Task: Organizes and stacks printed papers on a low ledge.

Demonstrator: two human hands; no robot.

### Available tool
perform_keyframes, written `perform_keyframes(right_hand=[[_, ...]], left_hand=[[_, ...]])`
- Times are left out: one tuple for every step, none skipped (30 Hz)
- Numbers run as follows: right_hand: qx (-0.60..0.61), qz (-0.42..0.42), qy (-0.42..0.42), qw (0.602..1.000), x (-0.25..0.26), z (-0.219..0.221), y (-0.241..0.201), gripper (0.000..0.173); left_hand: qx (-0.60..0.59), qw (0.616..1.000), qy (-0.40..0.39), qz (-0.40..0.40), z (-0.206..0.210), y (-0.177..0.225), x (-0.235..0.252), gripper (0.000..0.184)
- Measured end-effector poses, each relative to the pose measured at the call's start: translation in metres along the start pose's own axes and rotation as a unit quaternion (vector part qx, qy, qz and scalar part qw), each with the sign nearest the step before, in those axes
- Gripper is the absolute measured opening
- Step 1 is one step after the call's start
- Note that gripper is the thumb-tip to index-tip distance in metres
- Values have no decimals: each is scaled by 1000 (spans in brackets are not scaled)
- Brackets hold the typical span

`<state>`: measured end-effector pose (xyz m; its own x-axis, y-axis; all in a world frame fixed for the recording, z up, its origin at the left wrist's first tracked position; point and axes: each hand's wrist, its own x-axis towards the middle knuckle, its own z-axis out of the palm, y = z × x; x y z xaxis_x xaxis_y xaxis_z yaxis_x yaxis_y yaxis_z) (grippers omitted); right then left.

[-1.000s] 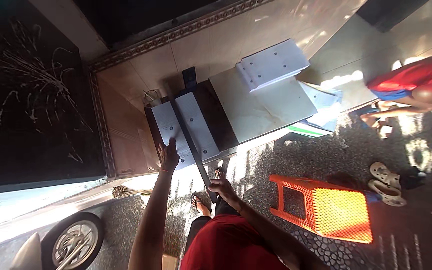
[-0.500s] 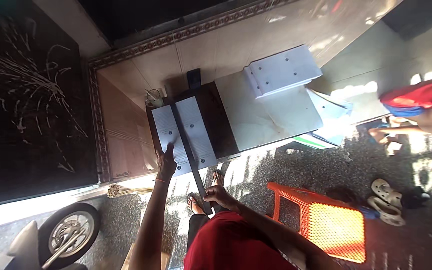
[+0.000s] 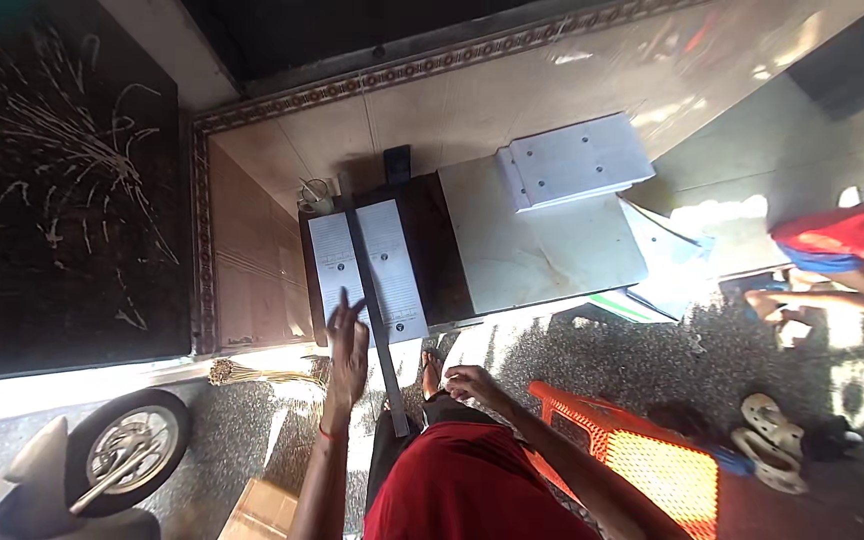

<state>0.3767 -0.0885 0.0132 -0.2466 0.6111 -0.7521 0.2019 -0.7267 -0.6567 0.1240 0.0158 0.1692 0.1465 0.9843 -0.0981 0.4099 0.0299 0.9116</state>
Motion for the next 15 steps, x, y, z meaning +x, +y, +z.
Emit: perform_keyframes(right_hand=[[-9, 17, 32, 999, -4, -11, 12, 33], [-12, 42, 62, 997, -9, -20, 24, 33], [-20, 67, 89, 994, -15, -28, 39, 33], [-29, 88, 113, 989, -19, -36, 57, 33], [-39, 100, 127, 986, -25, -44, 80, 34], [-47, 98, 136, 985, -30, -51, 108, 34], [-47, 82, 150, 984, -36, -56, 136, 34], [-39, 73, 170, 982, -42, -58, 162, 32], [-10, 110, 176, 978, -56, -56, 167, 32], [15, 163, 194, 967, -71, -49, 162, 33], [42, 211, 207, 954, -92, -38, 144, 35], [58, 240, 218, 944, -114, -25, 122, 37], [54, 258, 221, 939, -134, -13, 103, 38], [47, 261, 208, 941, -146, -6, 100, 38], [43, 230, 184, 955, -151, -5, 118, 36]], left_hand=[[-117, 993, -23, 19, 6, 22, -16, 95], [-231, 970, -59, 46, 12, 46, -30, 109], [-317, 940, -109, 66, 15, 70, -43, 114], [-376, 905, -175, 93, 15, 90, -53, 115], [-423, 867, -238, 118, 15, 107, -63, 116], [-458, 831, -287, 133, 13, 124, -74, 118], [-489, 795, -327, 146, 10, 139, -85, 120], [-517, 760, -360, 159, 6, 152, -98, 120], [-536, 731, -386, 170, 3, 162, -111, 119], [-550, 710, -402, 181, 0, 170, -123, 118], [-559, 695, -408, 195, -3, 175, -135, 116], [-570, 676, -418, 209, -5, 178, -146, 114], [-590, 651, -432, 204, -8, 177, -157, 113], [-597, 632, -450, 204, -10, 175, -165, 113], [-602, 620, -462, 201, -11, 174, -174, 111]])
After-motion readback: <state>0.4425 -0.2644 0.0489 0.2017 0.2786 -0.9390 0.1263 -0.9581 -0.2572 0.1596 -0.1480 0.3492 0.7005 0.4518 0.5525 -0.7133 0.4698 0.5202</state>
